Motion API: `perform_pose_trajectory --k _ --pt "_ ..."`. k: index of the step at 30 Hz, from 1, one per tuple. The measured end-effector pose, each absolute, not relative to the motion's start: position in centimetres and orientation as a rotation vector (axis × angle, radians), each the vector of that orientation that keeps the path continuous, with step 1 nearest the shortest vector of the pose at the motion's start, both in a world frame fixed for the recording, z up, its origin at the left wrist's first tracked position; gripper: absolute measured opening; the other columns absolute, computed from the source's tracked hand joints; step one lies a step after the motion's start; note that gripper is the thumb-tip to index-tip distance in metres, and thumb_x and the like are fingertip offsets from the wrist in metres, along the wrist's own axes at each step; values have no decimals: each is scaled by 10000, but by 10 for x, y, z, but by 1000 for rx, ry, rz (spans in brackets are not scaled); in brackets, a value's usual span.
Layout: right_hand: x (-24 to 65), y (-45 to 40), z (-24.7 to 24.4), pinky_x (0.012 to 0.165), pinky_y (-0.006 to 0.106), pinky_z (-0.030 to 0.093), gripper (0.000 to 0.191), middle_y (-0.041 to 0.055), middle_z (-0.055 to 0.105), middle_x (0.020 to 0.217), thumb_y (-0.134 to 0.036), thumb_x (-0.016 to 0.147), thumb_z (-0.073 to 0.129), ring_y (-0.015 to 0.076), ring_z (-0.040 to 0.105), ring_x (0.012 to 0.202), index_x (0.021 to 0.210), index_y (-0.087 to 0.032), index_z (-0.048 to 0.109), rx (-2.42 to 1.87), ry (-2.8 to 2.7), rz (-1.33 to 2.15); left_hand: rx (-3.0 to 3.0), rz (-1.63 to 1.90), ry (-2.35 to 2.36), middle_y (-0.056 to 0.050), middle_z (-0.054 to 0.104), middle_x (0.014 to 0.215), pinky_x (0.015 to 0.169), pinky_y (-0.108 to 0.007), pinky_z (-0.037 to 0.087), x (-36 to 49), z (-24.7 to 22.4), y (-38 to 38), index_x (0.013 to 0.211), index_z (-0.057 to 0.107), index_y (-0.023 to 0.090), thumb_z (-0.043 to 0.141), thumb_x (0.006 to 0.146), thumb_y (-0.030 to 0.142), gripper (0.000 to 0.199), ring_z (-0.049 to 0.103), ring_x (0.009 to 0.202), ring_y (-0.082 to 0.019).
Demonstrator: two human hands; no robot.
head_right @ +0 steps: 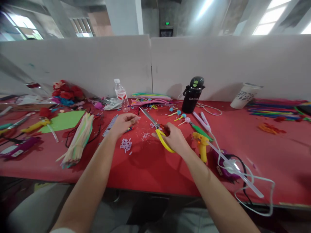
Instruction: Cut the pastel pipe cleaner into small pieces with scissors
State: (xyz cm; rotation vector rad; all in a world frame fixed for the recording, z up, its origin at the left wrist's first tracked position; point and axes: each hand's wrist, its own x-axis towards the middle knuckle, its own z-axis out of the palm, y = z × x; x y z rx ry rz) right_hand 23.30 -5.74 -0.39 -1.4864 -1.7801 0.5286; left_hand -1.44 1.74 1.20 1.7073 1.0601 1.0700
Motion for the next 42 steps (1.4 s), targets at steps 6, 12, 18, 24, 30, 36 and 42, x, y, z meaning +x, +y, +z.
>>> perform_pose_trajectory --k 6,12,18,24,30,36,42 --pt "234 -57 -11 477 239 242 490 -51 412 577 -617 650 711 104 326 539 715 -202 458 -1507 -1803 560 1628 1166 984 -11 580 638 606 -241 417 -24 1 8 746 641 145 643 799 501 359 520 602 -110" --pt "244 -63 -39 509 242 316 496 -34 484 637 -603 638 733 117 391 570 789 -197 492 -1476 -1812 619 1644 1148 944 -39 623 747 658 -258 443 -20 -2 3 825 637 147 603 840 467 322 561 679 -132" --pt "247 -70 -46 502 236 316 480 -35 464 619 -604 647 733 114 386 571 768 -183 535 -1450 -1796 675 1790 1185 1016 -10 582 699 636 -233 406 -12 2 -6 785 615 154 533 900 440 319 527 666 -116" --pt "248 -70 -45 480 224 277 500 -49 413 591 -590 636 751 92 343 546 673 -188 455 -1411 -1727 663 1761 1199 987 -15 592 693 640 -234 415 -4 1 -10 777 617 149 544 894 440 322 534 658 -119" --pt "249 -69 -49 481 228 280 508 -39 426 591 -608 632 744 102 354 555 686 -188 465 -1418 -1717 654 1700 1202 949 -23 596 714 657 -246 430 1 -2 -12 816 624 152 529 896 450 323 541 674 -130" --pt "250 -68 -53 492 235 288 471 -39 444 599 -573 629 761 112 368 570 743 -182 524 -1447 -1719 653 1757 1213 986 -21 588 715 655 -242 423 3 -2 -14 816 617 151 515 903 438 317 527 669 -127" --pt "252 -67 -53 492 229 287 439 -43 444 601 -508 609 790 108 365 571 732 -181 525 -1462 -1712 631 1872 1228 1104 -23 618 711 623 -239 419 2 1 -15 806 647 155 562 872 438 303 546 670 -137"
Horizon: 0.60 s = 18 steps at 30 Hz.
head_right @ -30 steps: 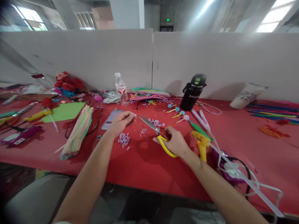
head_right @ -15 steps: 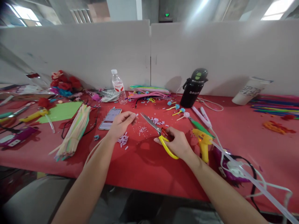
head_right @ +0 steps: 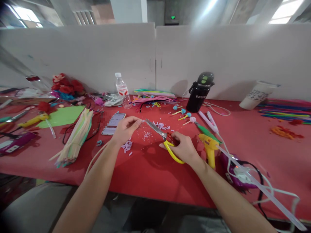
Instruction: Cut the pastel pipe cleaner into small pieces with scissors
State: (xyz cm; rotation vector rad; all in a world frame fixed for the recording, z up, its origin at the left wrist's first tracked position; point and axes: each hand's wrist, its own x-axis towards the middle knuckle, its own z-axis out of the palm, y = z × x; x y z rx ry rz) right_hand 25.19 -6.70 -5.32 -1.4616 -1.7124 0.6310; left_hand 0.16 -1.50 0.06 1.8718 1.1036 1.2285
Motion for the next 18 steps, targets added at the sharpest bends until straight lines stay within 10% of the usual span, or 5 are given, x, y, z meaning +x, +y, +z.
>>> perform_pose_trajectory --k 18 --pt "250 -67 -52 482 226 298 471 -40 417 604 -564 643 749 103 353 570 723 -187 479 -1432 -1706 642 1632 1337 1049 -12 580 685 630 -243 429 14 -4 -15 790 606 163 533 883 473 332 526 643 -128"
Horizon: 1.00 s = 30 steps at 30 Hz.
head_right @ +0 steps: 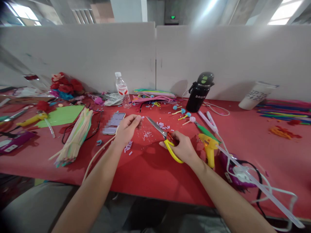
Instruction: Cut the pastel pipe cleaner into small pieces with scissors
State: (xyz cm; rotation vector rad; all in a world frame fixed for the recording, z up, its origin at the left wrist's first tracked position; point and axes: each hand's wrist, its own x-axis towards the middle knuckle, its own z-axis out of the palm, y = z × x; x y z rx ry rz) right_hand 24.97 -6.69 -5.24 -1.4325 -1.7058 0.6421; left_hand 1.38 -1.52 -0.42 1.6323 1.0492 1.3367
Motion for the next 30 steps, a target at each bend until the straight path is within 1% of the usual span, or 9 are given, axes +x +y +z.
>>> perform_pose_trajectory --k 9,15,23,27,30 --pt "249 -66 -58 507 234 298 498 -40 420 625 -591 619 759 115 362 586 737 -190 488 -1402 -1679 711 1576 1357 1009 -2 565 692 626 -246 421 23 -6 -17 808 592 172 511 898 458 311 515 635 -123" --pt "248 -65 -61 510 227 297 479 -46 411 621 -548 613 782 112 360 590 739 -189 491 -1403 -1662 715 1605 1326 1011 0 557 673 621 -242 412 24 -5 -19 806 595 169 509 899 456 314 511 631 -122" --pt "248 -65 -60 493 229 279 466 -46 396 609 -543 621 775 109 346 579 714 -190 485 -1418 -1668 694 1618 1318 1001 -2 564 671 608 -240 415 25 -5 -19 809 598 164 516 899 447 308 513 626 -120" --pt "249 -67 -58 493 232 274 446 -45 391 613 -542 657 751 111 334 577 709 -197 474 -1413 -1710 710 1642 1311 1003 3 550 656 607 -238 407 25 -5 -20 790 587 165 511 905 439 306 505 622 -118" --pt "249 -68 -55 494 237 269 434 -39 394 604 -549 696 716 113 321 569 680 -201 456 -1453 -1803 607 1635 1301 1009 2 556 676 616 -237 416 25 -5 -20 800 586 167 518 900 444 303 514 631 -118"
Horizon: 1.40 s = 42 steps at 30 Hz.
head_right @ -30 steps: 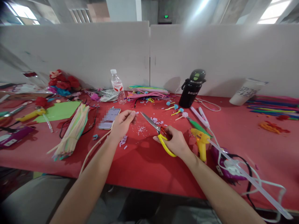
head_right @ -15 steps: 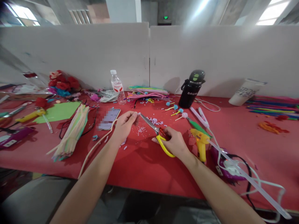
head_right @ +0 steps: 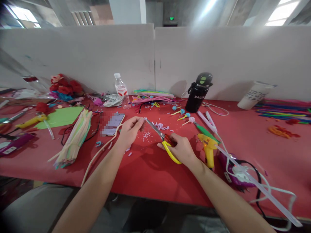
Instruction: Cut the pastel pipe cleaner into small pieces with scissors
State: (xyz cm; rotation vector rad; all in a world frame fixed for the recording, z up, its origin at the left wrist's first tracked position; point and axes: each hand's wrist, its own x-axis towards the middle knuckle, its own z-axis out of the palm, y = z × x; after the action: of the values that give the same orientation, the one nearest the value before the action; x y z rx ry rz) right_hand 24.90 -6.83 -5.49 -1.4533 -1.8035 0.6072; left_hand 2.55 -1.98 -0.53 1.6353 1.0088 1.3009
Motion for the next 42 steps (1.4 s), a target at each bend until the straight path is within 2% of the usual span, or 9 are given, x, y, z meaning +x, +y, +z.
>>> perform_pose_trajectory --k 7,18,23,27,34,42 --pt "249 -72 -50 496 234 252 476 -53 345 529 -541 741 669 96 260 523 606 -199 366 -1497 -1920 322 1671 1289 1018 6 549 651 599 -227 402 27 -5 -21 801 593 159 516 907 419 291 500 617 -112" --pt "246 -68 -53 468 232 218 526 -63 269 499 -573 774 617 89 193 512 568 -196 314 -1460 -1937 353 1644 1337 1040 1 569 667 600 -219 419 28 -8 -17 801 604 150 542 890 424 294 527 620 -111" --pt "250 -60 -62 477 242 221 521 -53 307 504 -600 766 612 93 233 506 584 -201 329 -1516 -1906 293 1632 1307 1047 -11 588 699 617 -233 441 24 -14 -12 829 607 153 533 888 454 315 549 639 -125" --pt "251 -58 -65 468 231 235 517 -51 343 534 -609 752 626 90 285 508 609 -203 341 -1544 -1832 380 1669 1299 1102 -16 590 736 621 -234 432 15 -18 -7 847 599 156 488 910 465 334 543 648 -124" --pt "251 -60 -60 476 229 263 512 -51 371 560 -603 717 665 96 291 530 629 -203 359 -1520 -1880 426 1754 1269 1234 15 518 616 551 -225 376 7 -9 -11 782 580 168 430 934 483 380 495 565 -111" --pt "251 -60 -65 470 224 299 474 -31 432 600 -605 676 707 107 354 552 694 -193 472 -1434 -1805 546 1704 1325 1194 19 508 571 513 -225 356 8 -7 -12 709 599 161 511 890 489 384 469 520 -100"
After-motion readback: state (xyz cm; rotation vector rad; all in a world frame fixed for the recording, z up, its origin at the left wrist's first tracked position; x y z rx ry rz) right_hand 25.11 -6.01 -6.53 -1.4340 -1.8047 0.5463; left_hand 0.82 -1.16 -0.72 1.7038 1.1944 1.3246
